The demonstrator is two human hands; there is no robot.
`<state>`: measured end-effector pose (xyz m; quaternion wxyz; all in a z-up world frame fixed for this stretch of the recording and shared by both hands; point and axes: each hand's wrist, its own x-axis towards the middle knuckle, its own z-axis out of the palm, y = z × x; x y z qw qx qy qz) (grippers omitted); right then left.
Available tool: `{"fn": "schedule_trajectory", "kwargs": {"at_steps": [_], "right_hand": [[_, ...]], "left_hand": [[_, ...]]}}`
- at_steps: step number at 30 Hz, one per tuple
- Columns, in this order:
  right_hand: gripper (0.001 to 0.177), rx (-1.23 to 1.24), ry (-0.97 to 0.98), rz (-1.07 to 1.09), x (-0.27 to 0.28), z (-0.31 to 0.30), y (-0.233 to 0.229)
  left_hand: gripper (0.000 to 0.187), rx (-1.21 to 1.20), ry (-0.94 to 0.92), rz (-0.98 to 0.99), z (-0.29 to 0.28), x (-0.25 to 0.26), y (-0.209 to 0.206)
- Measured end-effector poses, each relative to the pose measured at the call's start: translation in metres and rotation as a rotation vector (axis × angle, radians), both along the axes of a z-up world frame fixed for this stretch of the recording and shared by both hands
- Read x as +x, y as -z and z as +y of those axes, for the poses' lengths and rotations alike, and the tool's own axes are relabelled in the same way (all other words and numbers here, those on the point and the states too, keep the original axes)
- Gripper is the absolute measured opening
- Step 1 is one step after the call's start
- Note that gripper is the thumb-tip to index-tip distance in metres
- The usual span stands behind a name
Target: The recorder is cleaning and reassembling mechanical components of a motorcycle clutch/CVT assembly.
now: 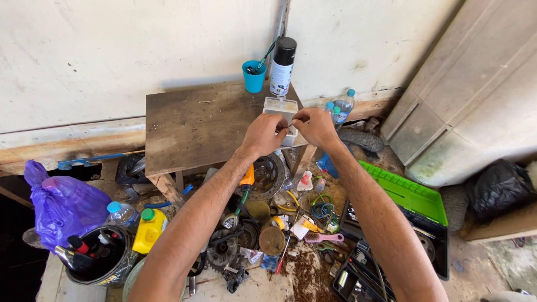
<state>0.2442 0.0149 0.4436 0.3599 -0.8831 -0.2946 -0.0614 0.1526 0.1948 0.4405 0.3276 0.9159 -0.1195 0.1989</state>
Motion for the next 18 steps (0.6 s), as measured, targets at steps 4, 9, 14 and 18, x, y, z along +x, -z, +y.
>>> {"fn": "schedule_trajectory", "kwargs": {"at_steps": [4,9,14,18], "right_hand": [[0.021,-0.002,-0.018,-0.012,-0.027,-0.026,0.003],[0.022,-0.06,0.003,0.014,-0.073,-0.06,0.012],[0.023,-0.132,0.038,0.033,-0.106,-0.094,0.061],[0.023,-0.146,0.034,0.116,-0.126,-0.114,0.12]], "left_hand": [[0.013,0.056,-0.016,-0.047,-0.018,-0.024,0.003],[0.014,0.023,-0.022,0.065,-0.048,-0.065,0.016],[0.013,0.078,-0.001,0.062,-0.081,-0.093,0.063],[0.015,0.099,0.036,0.168,-0.107,-0.113,0.101]]}}
